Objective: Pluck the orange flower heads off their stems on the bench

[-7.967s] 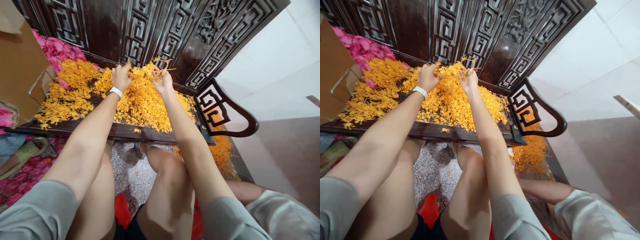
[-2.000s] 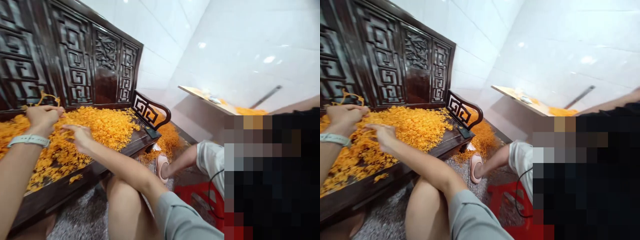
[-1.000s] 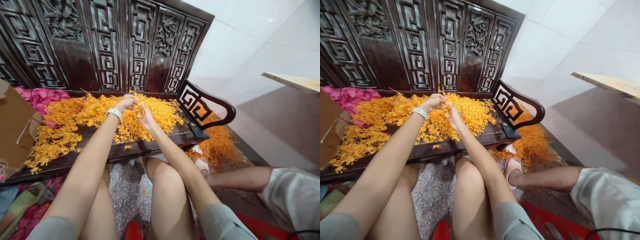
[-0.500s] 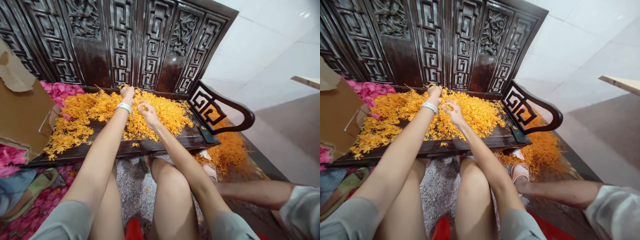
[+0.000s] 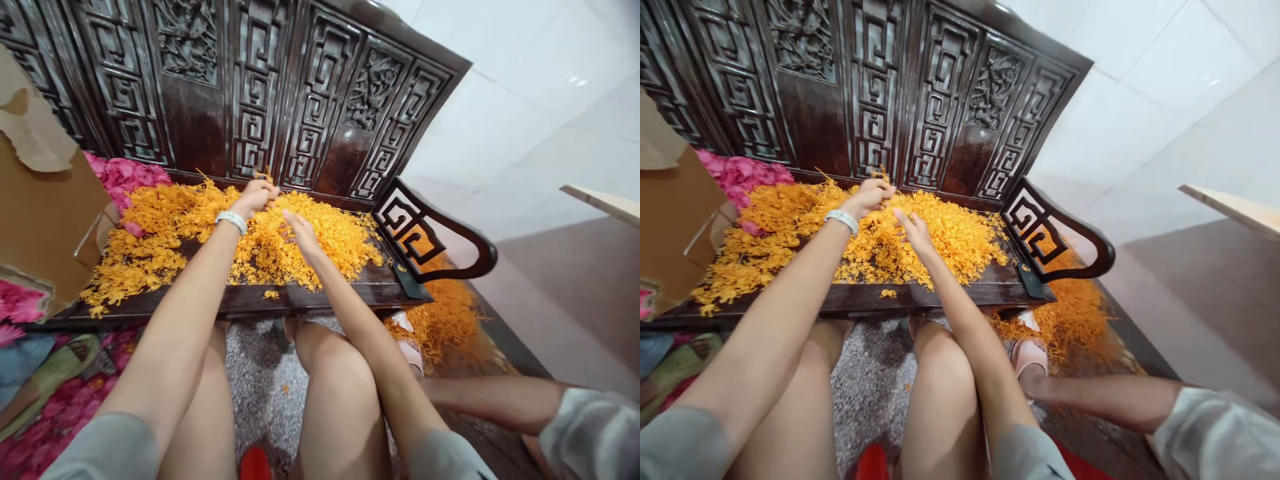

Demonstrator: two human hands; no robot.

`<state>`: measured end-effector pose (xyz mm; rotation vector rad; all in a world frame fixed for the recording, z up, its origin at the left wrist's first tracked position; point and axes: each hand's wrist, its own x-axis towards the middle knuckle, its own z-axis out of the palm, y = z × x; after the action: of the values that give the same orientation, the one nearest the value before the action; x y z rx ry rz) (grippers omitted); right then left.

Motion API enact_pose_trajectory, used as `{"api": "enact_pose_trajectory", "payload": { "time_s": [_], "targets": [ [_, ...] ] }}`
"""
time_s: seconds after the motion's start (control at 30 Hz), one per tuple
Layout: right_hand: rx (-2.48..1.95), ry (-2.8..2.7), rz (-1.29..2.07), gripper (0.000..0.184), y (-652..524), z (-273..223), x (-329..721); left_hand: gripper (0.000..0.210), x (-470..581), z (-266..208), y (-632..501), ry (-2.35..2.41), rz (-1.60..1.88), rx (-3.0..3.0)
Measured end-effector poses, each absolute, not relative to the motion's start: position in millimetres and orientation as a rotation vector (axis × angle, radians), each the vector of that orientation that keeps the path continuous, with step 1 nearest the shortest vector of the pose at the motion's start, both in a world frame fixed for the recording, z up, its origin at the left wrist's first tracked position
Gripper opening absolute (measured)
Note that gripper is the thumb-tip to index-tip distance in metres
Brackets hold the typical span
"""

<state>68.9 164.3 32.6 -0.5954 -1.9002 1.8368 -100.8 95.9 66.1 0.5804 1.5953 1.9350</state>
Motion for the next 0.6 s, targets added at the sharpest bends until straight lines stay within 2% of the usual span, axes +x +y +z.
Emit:
{"api": "enact_pose_trajectory", "payload": {
  "time_s": [0.1,0.2,0.3,0.47,0.6],
  "targets": [
    [-0.599,-1.889,1.729,0.057,163,27,64,0.02,-88,66,100,1.528,1.605,0.996],
    [-0.592,-1.86,1.633,0.053,161,22,60,0.02,-88,63,105,1.49,1.57,1.11],
    [-0.558,-1.78,1.664,0.044,153,23,52,0.024,-93,60,109,1.645,1.776,1.024],
    [-0.874,-1.453,1.984,0.012,132,35,37,0.035,-98,56,115,1.806,2.151,0.658],
    [-0.947,-1.477,1.916,0.01,123,41,33,0.04,-102,51,128,1.875,2.354,0.552]
  ]
}}
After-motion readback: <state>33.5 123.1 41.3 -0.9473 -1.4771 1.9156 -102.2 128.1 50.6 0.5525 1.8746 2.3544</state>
